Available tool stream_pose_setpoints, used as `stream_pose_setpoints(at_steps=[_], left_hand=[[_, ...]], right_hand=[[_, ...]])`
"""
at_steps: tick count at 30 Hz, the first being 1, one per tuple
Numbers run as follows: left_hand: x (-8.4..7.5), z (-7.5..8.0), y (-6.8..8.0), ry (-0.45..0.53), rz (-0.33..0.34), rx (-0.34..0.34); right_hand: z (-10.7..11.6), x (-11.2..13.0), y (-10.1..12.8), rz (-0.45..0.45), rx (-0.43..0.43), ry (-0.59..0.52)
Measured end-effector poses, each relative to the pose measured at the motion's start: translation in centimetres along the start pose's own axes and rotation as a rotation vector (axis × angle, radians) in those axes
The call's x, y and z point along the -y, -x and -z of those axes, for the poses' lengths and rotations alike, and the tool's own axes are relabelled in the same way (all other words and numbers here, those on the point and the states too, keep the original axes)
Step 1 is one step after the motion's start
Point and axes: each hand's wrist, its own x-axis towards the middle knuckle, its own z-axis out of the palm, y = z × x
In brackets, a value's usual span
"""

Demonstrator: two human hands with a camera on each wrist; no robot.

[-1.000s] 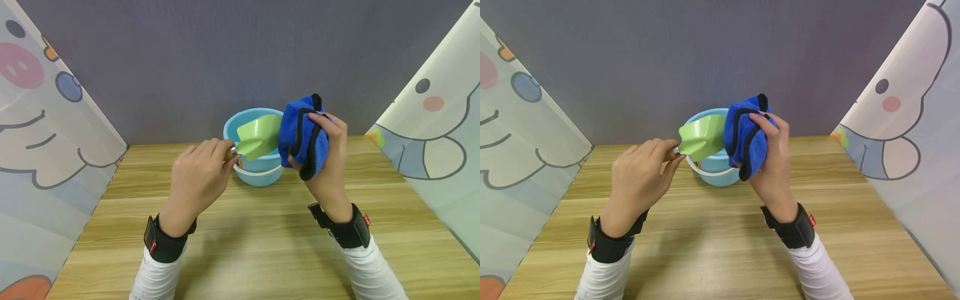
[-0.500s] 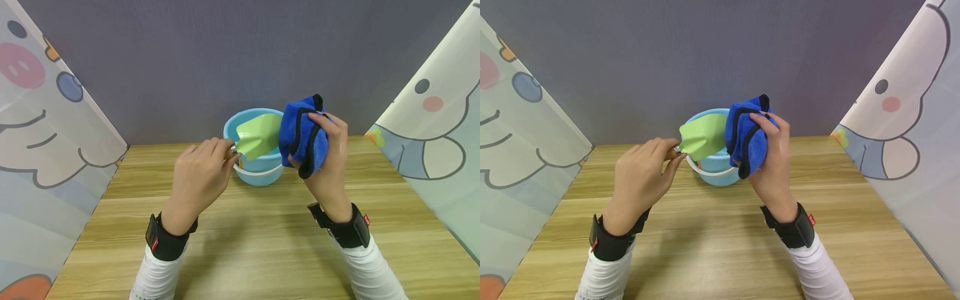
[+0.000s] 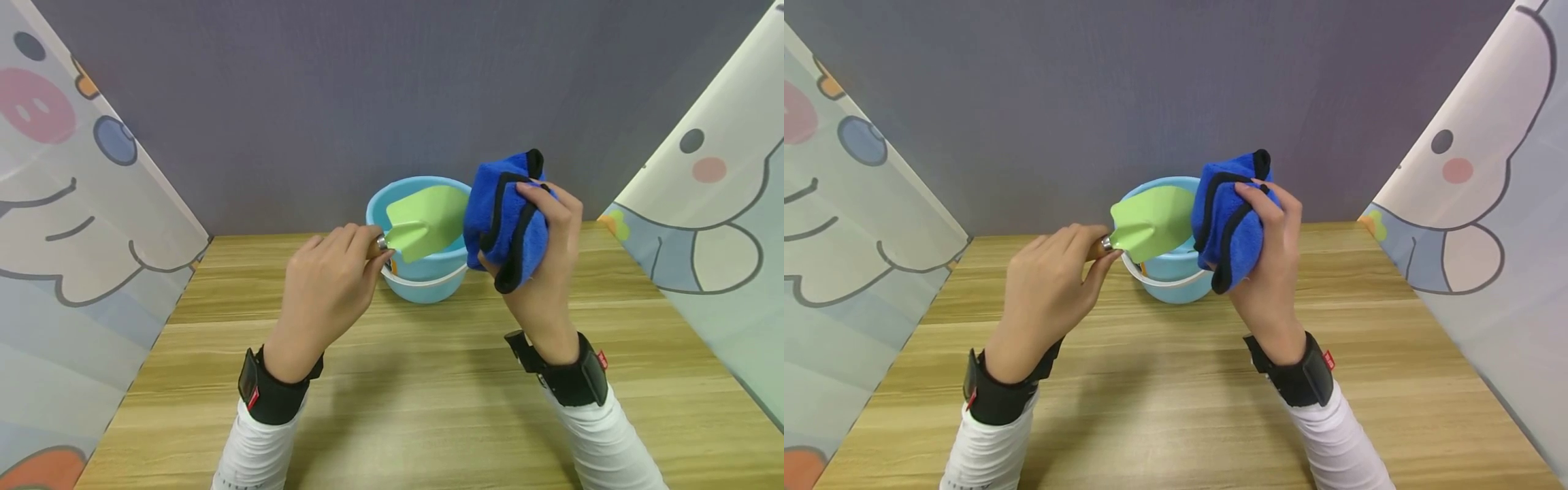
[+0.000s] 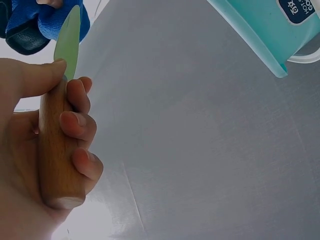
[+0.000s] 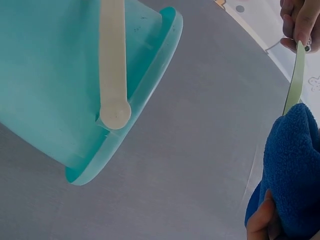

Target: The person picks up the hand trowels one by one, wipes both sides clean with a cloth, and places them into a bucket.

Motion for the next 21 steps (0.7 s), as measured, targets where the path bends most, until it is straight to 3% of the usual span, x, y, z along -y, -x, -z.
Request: stream_pose_setpoints(at_steps=[21], left_hand=[[-0.1,0.0,0.1,0.001,-0.005,0.024]], right_hand=[[-0.3,1.5,0.2,0.061,-0.097,-0.059]])
